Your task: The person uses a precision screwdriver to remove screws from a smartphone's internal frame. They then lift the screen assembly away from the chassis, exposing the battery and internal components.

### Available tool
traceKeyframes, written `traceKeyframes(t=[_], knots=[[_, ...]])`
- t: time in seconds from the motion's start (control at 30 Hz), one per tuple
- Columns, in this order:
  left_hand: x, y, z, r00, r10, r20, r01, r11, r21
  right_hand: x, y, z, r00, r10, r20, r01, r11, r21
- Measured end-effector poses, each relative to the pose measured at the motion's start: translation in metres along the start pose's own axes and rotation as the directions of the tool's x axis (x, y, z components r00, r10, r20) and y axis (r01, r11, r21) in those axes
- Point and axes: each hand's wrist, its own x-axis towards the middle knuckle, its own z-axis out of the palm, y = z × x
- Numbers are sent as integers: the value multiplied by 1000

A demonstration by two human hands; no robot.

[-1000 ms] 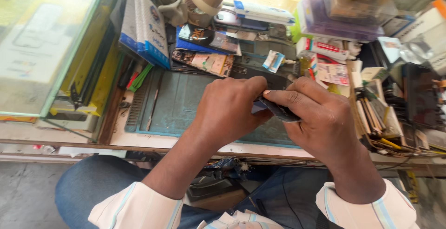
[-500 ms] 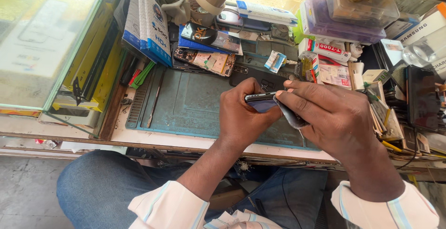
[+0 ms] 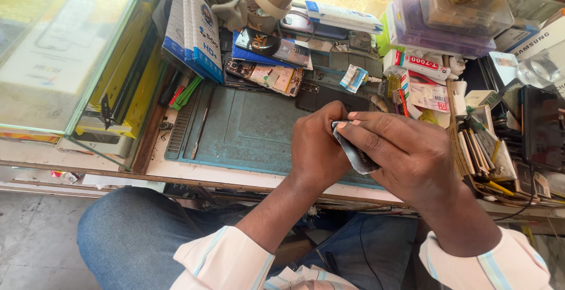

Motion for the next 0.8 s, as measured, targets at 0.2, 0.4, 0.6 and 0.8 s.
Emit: traceKeyframes(t=[0.2,0.4,0.6,0.8], knots=[[4,2,-5,998,54,14,-55,998,27,13,5,-6,994,-79,74,80,997,-8],[-1,10,-3,1000,-17,-14,15,996,-86,8,-3,-21,993,52,108,-53,999,2],[-6,8,6,997,1,-78,0,1000,14,4,-11,-15,990,132,50,-129,989,-70],[-4,-1,8,997,32,-67,-27,997,67,12,-9,-18,986,50,160,-36,995,-88]])
